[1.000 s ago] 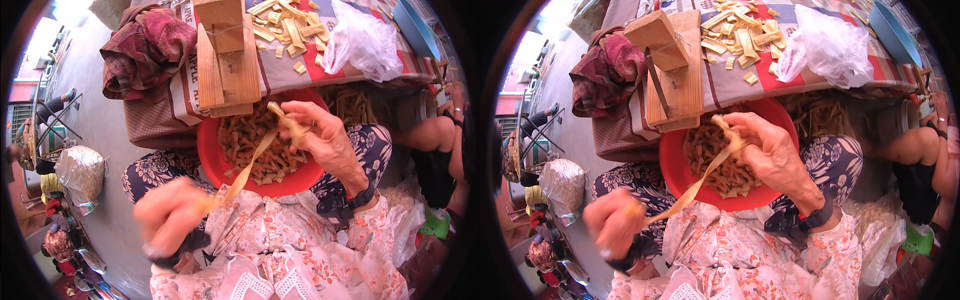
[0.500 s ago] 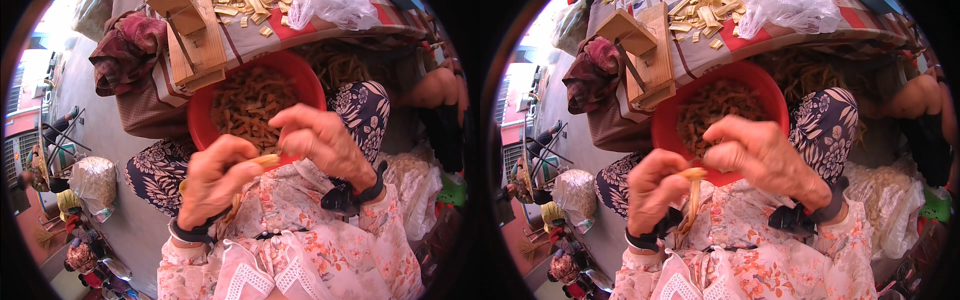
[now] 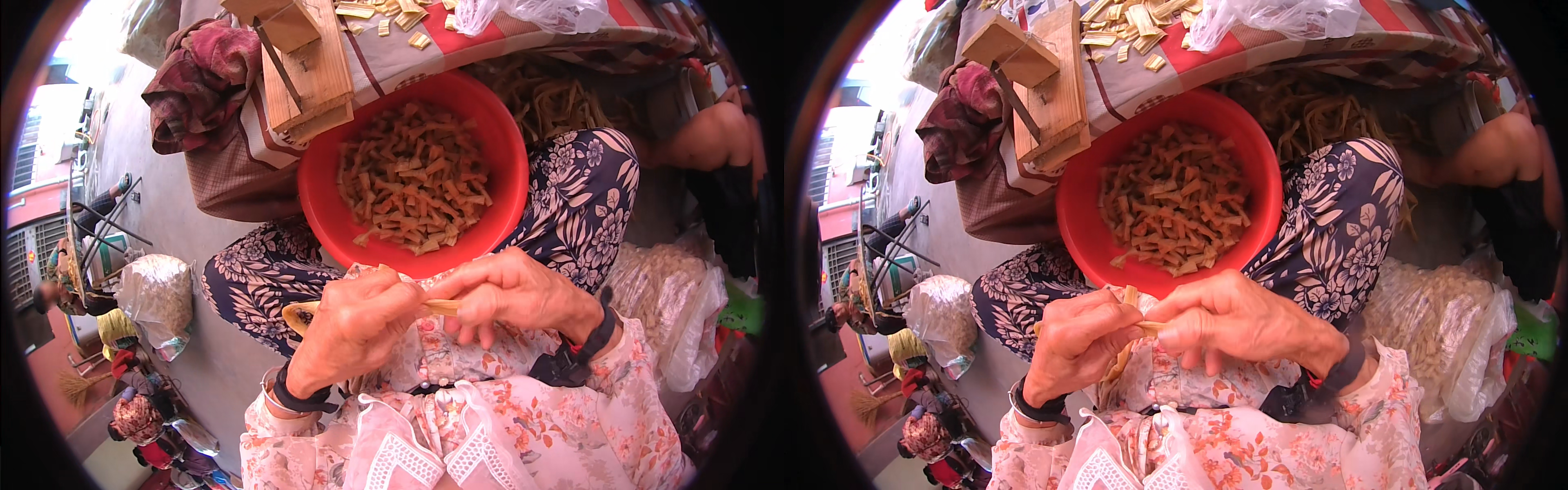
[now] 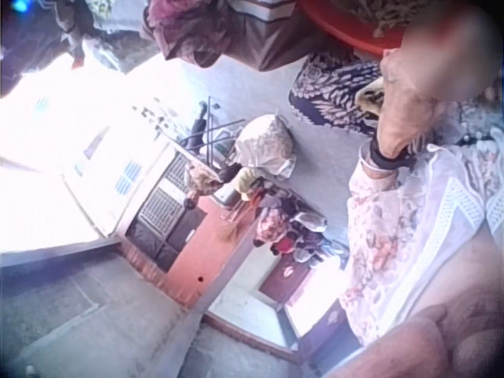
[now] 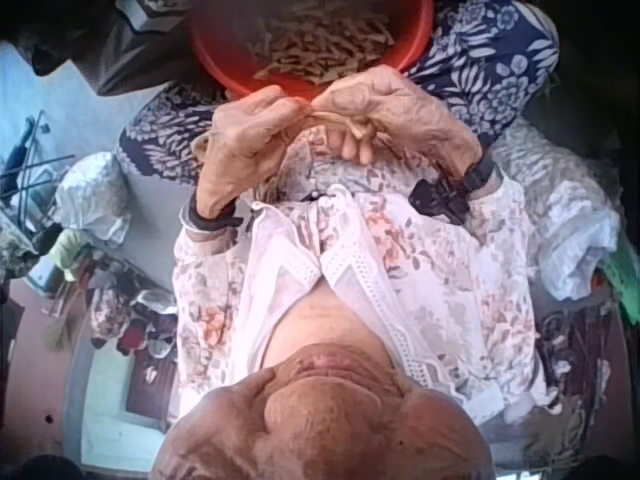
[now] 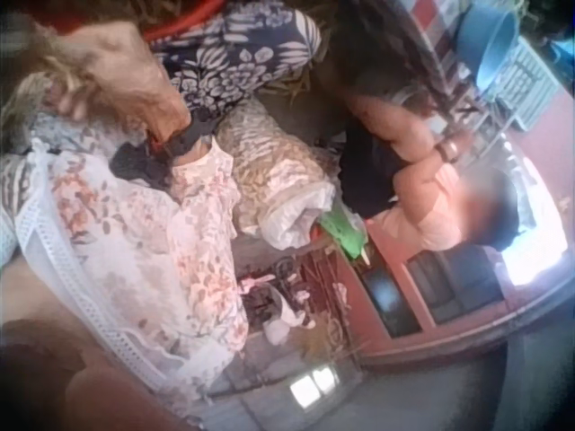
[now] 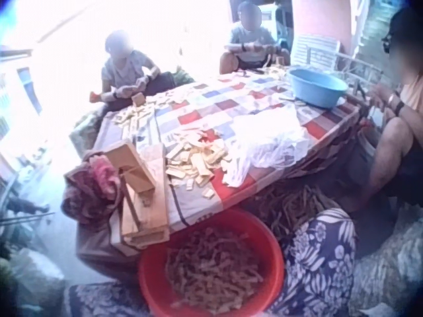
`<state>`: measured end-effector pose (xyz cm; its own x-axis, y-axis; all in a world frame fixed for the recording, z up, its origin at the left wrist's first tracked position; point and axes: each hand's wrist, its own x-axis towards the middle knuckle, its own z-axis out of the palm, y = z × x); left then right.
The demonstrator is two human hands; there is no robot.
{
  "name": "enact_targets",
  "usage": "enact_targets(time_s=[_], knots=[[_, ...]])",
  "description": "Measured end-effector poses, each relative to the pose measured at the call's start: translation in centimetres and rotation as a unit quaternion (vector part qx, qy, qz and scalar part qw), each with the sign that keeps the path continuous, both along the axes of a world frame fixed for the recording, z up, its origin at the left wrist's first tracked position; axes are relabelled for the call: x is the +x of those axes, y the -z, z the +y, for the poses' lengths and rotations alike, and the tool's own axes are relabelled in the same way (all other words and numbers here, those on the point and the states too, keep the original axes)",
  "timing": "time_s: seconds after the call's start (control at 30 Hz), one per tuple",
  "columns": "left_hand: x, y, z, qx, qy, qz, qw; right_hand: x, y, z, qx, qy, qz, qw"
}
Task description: The person folds long, dried plant strips into small decorative bundles by hand, using a wooden fixture on a table to secure the strips during the process and placing finished items into a red bowl.
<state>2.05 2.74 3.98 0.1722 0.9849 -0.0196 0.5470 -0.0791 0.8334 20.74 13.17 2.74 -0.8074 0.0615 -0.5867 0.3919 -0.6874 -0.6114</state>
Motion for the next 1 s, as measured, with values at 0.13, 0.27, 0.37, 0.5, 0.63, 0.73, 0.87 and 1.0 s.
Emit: enact_targets(time_s=[0.13, 0.27, 0.37, 0.5, 0.63, 0.73, 0.87, 1.0], knots=[[0.7, -0.4, 0.8, 0.064, 0.008, 0.012, 0.998, -0.3, 1.6, -0.3, -0.183, 0.025, 0.058, 0.981], [0.2, 1.5, 0.4, 0.046, -0.063, -0.055, 0.995, -0.6, 1.6, -0.1, -0.168, 0.052, 0.041, 0.984], [-0.6, 1.7, 0.1, -0.025, -0.080, -0.114, 0.990, -1.1, 1.2, -0.2, -0.188, 0.084, 0.023, 0.978], [-2.0, 1.8, -0.7, -0.134, -0.152, -0.209, 0.957, -1.0, 0.4, 1.4, -0.228, 0.150, 0.056, 0.961], [-1.6, 1.8, -0.3, -0.112, -0.225, -0.217, 0.943, -1.6, 0.7, 2.6, -0.258, 0.250, 0.105, 0.927], [-1.6, 2.4, 0.0, -0.068, -0.274, -0.139, 0.949, -2.2, 2.0, 3.4, -0.267, 0.307, 0.178, 0.896], [-0.4, 4.2, 1.1, -0.070, -0.374, -0.134, 0.915, -5.2, 1.7, 2.7, -0.178, 0.335, 0.179, 0.908], [0.2, 4.9, 2.2, -0.103, -0.315, -0.364, 0.871, -7.3, 5.0, -0.3, 0.456, 0.235, 0.155, 0.845]])
